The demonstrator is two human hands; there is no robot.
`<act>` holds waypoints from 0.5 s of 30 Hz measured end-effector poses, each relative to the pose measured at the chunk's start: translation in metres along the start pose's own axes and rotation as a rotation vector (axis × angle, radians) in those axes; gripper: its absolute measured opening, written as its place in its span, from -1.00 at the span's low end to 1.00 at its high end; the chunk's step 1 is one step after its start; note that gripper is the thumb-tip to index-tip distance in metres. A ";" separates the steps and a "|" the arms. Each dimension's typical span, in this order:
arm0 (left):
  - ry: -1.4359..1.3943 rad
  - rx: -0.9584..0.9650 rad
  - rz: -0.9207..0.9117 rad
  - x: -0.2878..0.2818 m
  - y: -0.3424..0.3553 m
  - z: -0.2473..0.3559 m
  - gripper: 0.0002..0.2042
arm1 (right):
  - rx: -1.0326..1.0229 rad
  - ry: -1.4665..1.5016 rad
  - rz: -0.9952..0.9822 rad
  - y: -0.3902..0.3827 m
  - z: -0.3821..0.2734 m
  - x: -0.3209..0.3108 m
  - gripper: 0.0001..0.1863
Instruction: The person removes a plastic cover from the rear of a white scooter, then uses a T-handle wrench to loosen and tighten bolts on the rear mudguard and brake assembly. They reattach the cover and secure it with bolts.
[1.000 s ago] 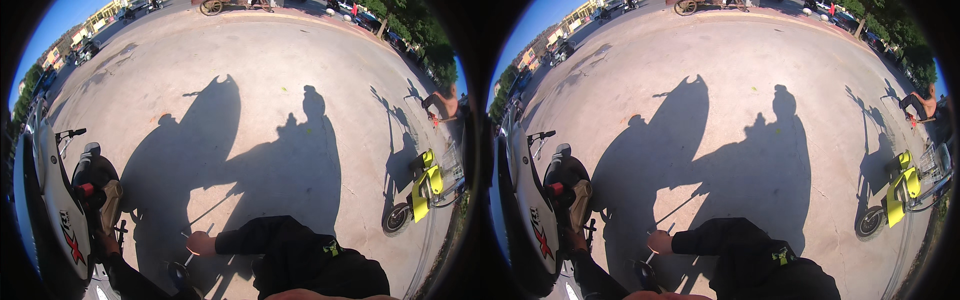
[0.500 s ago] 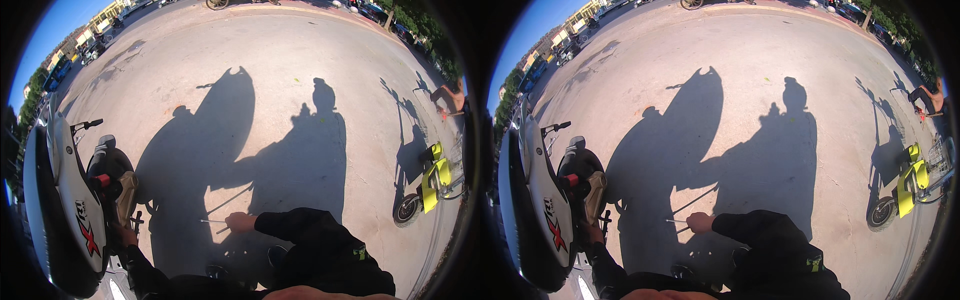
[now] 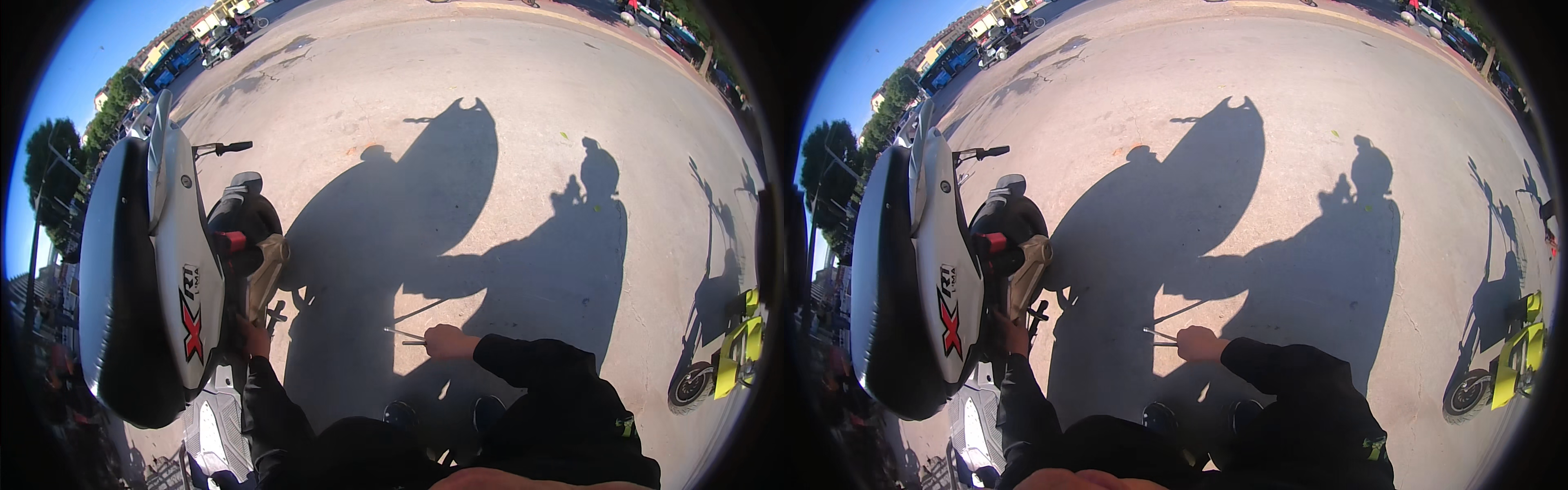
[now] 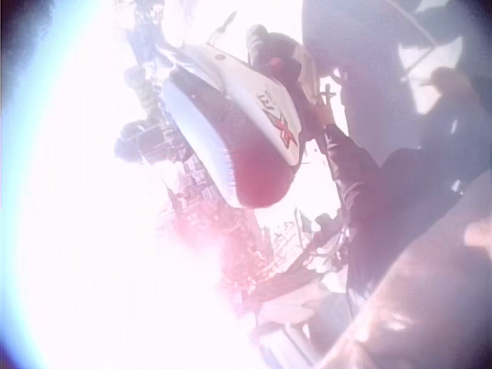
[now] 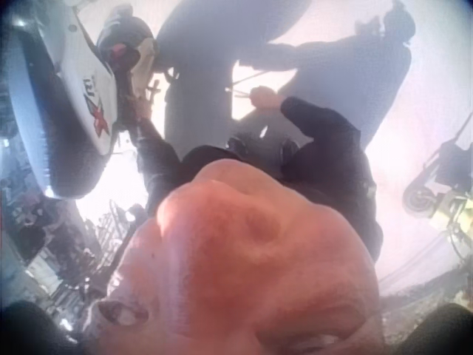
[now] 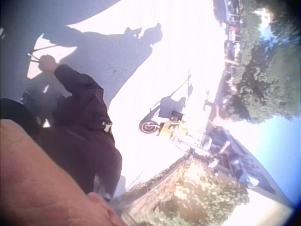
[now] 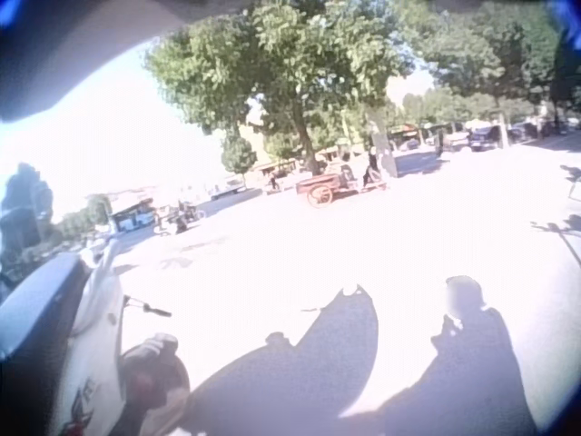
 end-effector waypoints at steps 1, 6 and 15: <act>-0.012 0.011 0.010 -0.009 0.005 -0.002 -0.26 | -0.050 -0.038 0.002 0.002 -0.019 -0.008 -0.77; 0.004 0.042 0.240 0.019 0.050 -0.076 -0.27 | -0.135 -0.246 -0.031 0.007 -0.079 -0.024 -0.78; 0.037 0.126 0.363 0.001 0.028 -0.055 -0.25 | -0.143 -0.249 0.066 0.013 -0.093 -0.027 -0.81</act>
Point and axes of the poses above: each hand's wrist, its own y-axis towards the middle knuckle, its own x-axis out of the palm, z = x × y, the point moved 4 cm from there along y, towards the middle knuckle, and after that the axes turned 6 degrees about y, right-handed, at the moved point
